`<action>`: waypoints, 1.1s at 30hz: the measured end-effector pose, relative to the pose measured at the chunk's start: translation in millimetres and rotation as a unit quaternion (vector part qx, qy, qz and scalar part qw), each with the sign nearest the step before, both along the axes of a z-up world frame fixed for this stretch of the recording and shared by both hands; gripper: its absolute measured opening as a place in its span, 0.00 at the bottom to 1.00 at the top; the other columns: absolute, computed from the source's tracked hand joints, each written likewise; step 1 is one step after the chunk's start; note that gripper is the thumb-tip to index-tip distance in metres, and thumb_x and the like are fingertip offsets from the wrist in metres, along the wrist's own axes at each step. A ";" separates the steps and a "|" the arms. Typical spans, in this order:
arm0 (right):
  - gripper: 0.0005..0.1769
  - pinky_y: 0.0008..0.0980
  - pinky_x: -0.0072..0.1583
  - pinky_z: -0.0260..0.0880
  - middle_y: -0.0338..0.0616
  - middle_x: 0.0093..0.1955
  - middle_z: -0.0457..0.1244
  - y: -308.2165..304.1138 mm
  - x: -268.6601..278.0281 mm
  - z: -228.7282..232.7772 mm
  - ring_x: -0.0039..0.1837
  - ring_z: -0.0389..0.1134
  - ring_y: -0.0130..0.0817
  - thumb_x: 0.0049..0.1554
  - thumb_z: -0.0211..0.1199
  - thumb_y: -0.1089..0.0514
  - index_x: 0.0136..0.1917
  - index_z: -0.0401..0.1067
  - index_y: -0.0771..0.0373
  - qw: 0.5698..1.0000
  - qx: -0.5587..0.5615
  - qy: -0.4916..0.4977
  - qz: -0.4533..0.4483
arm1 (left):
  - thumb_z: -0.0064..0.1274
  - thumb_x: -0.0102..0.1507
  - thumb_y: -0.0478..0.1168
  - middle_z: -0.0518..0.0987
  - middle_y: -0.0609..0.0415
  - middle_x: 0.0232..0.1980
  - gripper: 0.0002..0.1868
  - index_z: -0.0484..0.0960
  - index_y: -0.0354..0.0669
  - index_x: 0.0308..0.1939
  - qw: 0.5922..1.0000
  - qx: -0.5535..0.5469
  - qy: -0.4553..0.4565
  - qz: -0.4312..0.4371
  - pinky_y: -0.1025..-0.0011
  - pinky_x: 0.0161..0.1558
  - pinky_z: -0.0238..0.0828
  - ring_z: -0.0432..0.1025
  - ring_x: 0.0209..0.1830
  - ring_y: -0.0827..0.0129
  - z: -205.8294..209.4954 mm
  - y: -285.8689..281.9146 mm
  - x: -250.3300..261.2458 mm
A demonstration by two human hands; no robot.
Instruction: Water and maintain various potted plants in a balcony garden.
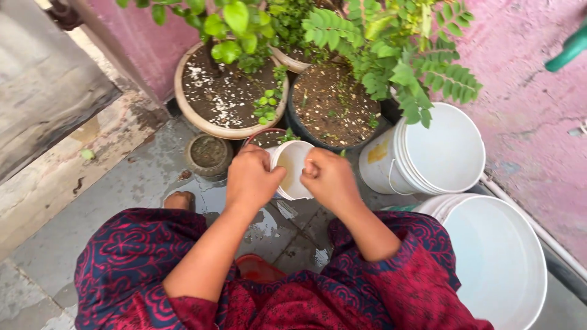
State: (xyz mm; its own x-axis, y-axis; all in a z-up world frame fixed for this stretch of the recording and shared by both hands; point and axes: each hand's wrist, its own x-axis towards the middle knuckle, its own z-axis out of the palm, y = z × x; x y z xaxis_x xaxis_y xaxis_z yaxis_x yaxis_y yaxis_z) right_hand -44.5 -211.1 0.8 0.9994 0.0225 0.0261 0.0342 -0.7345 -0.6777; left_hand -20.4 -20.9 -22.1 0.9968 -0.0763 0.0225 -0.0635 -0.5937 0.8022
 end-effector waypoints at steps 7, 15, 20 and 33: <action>0.22 0.48 0.56 0.71 0.62 0.52 0.68 -8.8 18.7 -99.9 0.56 0.70 0.58 0.39 0.70 0.63 0.50 0.77 0.65 0.973 -0.120 0.074 0.184 | 0.62 0.47 0.40 0.80 0.43 0.40 0.13 0.78 0.32 0.19 0.998 -0.019 -0.023 -0.058 0.56 0.43 0.74 0.77 0.38 0.48 4.4 -14.2 -8.8; 0.11 0.45 0.55 0.72 0.62 0.50 0.70 9.9 16.1 -25.8 0.52 0.72 0.53 0.51 0.66 0.60 0.48 0.80 0.64 0.949 -0.154 0.225 0.160 | 0.64 0.48 0.41 0.80 0.41 0.38 0.15 0.78 0.31 0.19 0.998 -0.026 0.002 -0.049 0.57 0.44 0.74 0.76 0.37 0.48 1.1 -8.7 -2.9; 0.09 0.34 0.47 0.77 0.44 0.44 0.70 9.4 8.2 42.6 0.43 0.77 0.38 0.51 0.72 0.64 0.45 0.74 0.62 0.998 0.053 -0.016 0.021 | 0.64 0.47 0.40 0.81 0.43 0.35 0.14 0.78 0.32 0.18 0.998 -0.053 0.032 0.019 0.58 0.41 0.75 0.77 0.34 0.50 1.6 -1.0 0.8; 0.23 0.37 0.58 0.73 0.52 0.52 0.72 -187.2 152.7 -123.6 0.52 0.74 0.42 0.51 0.66 0.64 0.61 0.79 0.52 0.979 -0.157 0.112 -0.062 | 0.63 0.48 0.36 0.82 0.42 0.40 0.13 0.76 0.32 0.17 0.992 -0.071 -0.039 0.098 0.59 0.45 0.75 0.78 0.39 0.51 16.5 18.3 19.3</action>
State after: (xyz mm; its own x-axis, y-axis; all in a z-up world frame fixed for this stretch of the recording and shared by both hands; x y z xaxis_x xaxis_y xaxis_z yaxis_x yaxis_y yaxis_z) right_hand 108.2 -398.3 -122.7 0.9748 -0.1274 -0.1830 -0.1921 -0.8966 -0.3990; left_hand -1.1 -2.5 -5.6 0.9872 0.1273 0.0963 -0.0232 -0.4826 0.8755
